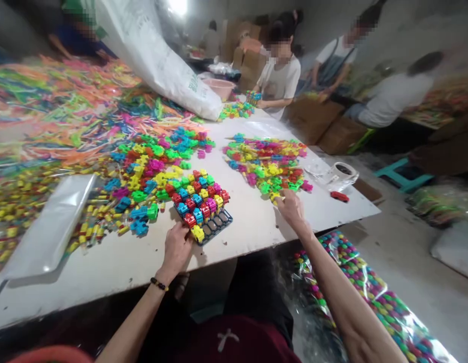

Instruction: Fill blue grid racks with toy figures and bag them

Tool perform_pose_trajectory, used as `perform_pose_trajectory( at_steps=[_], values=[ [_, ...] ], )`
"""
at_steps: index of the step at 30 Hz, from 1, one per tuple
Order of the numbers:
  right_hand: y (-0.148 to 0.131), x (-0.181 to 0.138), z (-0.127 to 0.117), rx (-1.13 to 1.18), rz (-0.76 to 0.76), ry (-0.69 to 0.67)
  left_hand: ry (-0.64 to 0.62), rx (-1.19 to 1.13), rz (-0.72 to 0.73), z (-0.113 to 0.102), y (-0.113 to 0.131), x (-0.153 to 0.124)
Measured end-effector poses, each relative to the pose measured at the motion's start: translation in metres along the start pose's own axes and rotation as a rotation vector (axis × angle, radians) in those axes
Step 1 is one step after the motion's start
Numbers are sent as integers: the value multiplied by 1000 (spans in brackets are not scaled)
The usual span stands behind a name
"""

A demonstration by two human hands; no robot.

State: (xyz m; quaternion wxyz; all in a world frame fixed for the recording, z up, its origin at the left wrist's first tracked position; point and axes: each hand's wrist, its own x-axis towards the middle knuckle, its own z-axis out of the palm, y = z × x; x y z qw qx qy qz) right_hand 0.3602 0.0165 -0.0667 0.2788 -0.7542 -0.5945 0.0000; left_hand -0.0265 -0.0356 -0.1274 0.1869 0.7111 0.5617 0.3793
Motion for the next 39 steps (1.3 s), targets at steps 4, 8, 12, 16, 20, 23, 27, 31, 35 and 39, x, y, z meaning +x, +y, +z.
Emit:
perform_pose_trajectory(
  at_steps=[4,8,12,16,20,23,27,31,35,39],
  values=[
    [0,2,20,-112,-64,-104,6,-63,-5,-9,7,-7],
    [-17,-11,33,63,-211,-113,114,-152,-112,-35,8,-29],
    [-12,21,28,25,-175,-12,234,-82,-107,-67,11,-32],
    [-6,63,19,-246,-176,-179,306,-89,-30,-77,32,-19],
    [-15,67,7,-226,-319,-202,317,-92,98,-72,58,-8],
    [-29,39,-3,-89,-479,-209,230,-105,179,-72,69,-3],
    [-58,-19,-3,-49,-577,-486,29,-74,277,-72,74,7],
    [-75,-55,5,-270,-508,-611,-163,158,425,-68,82,18],
    [-75,-66,2,-59,-448,-602,-307,384,460,-63,85,27],
    [-95,-91,15,647,-275,-621,-350,433,435,-60,79,29]
  ],
)
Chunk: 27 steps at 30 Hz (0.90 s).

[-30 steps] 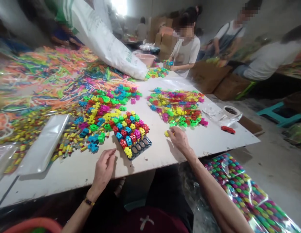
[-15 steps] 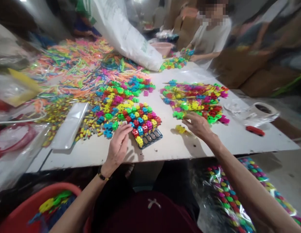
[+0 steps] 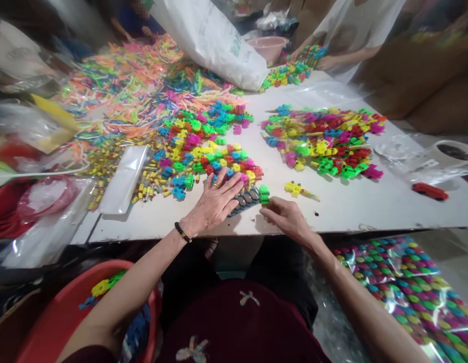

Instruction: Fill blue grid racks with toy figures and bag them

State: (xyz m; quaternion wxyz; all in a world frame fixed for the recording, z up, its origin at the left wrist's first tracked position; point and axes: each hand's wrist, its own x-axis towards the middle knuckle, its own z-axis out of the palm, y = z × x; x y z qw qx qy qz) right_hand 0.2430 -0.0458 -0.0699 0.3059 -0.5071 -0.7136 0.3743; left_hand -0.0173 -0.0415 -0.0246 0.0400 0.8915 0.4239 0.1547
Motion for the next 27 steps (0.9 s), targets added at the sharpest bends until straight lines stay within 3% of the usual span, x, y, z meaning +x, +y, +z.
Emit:
perform_pose_trajectory(
  at_steps=[3,6,15,21,27],
  values=[
    [-6,8,44,326,7,48,1,-1,11,2,-2,-1],
    [-9,23,69,298,-44,67,-5,-6,15,2,-2,-2],
    [-14,41,56,-111,-377,-68,11,-29,22,3,-4,-3],
    [-8,44,64,-279,-376,-110,10,18,39,3,-4,0],
    [-12,43,72,-213,-343,-55,22,37,82,-1,7,10]
  ],
)
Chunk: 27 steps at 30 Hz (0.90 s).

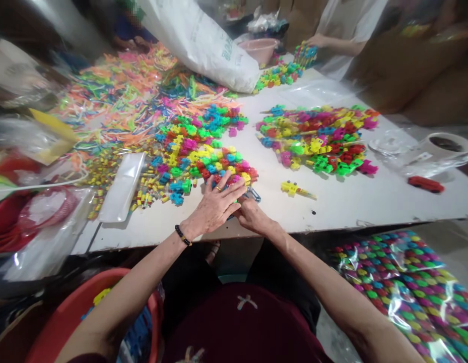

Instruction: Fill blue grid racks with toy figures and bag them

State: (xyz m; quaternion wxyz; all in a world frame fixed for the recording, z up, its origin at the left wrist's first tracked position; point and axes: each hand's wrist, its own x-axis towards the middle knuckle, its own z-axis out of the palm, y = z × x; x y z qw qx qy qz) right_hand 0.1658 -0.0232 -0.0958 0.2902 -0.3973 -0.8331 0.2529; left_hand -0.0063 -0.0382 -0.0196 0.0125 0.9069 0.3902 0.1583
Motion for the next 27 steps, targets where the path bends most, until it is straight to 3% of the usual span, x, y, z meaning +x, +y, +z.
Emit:
perform_pose_trajectory(
  at_steps=[4,6,8,11,13,16,21,24,27],
  values=[
    [7,-18,-19,80,7,43,23,-18,-1,1,2,3],
    [25,-34,-49,-12,92,164,28,-22,18,2,-1,3],
    [50,-51,-87,-236,278,296,32,-22,32,4,-3,3],
    [83,-68,-134,-496,543,231,39,-12,27,4,-3,2],
    [91,-72,-144,-455,591,167,43,4,12,1,1,1],
    [75,-68,-126,-107,570,220,32,37,11,-5,6,3],
    [21,-48,-51,649,513,186,-11,38,13,-7,6,14],
    [7,-31,-17,781,522,180,-43,38,48,-2,0,20],
    [8,-19,-3,691,464,252,-71,55,78,0,-3,21]
  ],
)
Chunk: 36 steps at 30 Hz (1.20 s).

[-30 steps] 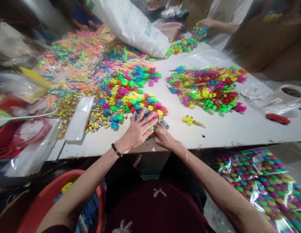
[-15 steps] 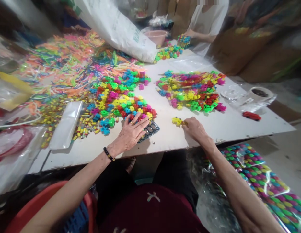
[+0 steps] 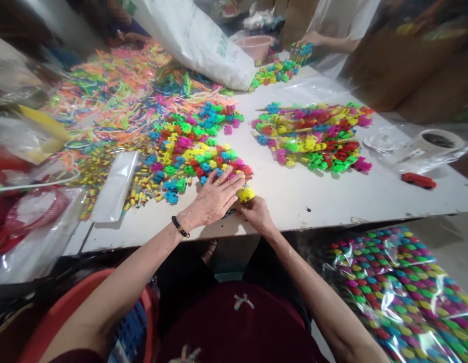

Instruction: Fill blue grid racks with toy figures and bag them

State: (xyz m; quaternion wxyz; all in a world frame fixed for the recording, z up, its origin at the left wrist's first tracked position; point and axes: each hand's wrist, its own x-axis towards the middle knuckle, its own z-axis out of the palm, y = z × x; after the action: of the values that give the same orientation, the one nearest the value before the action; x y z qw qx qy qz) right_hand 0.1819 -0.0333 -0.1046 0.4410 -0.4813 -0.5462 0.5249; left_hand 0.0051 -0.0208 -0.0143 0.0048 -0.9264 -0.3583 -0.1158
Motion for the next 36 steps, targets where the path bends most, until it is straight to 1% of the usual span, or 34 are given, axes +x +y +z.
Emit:
perform_pose_trajectory(
  at_steps=[3,8,13,18,21,24,26,28,29,30,31,33,34,35,36],
  values=[
    [0,8,-3,-116,-126,-15,8,0,1,0,0,-2],
    [-8,14,-18,-338,-281,-137,8,-24,-15,0,0,-2],
    [-16,19,-19,-570,-306,-249,-22,-11,-3,-1,-1,-2],
    [-17,26,-16,-718,-321,-269,-79,2,2,-11,2,4],
    [-15,24,-13,-691,-290,-264,-83,46,-2,-13,4,10],
    [-13,15,-13,-543,-250,-229,-63,102,-5,-10,5,12],
    [-13,9,-21,-404,-214,-247,-41,141,-6,-8,5,11],
    [-13,9,-39,-299,-162,-253,-13,175,-19,-6,5,10],
    [-13,13,-52,-283,-147,-205,2,188,-29,-6,5,10],
    [-13,21,-66,-296,-148,-112,13,195,-36,-6,5,9],
    [-14,32,-81,-333,-167,14,21,198,-42,-6,5,9],
    [-17,65,-107,-463,-252,251,29,194,-44,-6,5,8],
    [-19,86,-116,-551,-309,323,32,192,-43,-6,5,8],
    [-21,109,-122,-649,-366,352,38,192,-41,-7,5,8],
    [-24,133,-124,-753,-420,348,42,193,-40,-7,5,8]
  ],
)
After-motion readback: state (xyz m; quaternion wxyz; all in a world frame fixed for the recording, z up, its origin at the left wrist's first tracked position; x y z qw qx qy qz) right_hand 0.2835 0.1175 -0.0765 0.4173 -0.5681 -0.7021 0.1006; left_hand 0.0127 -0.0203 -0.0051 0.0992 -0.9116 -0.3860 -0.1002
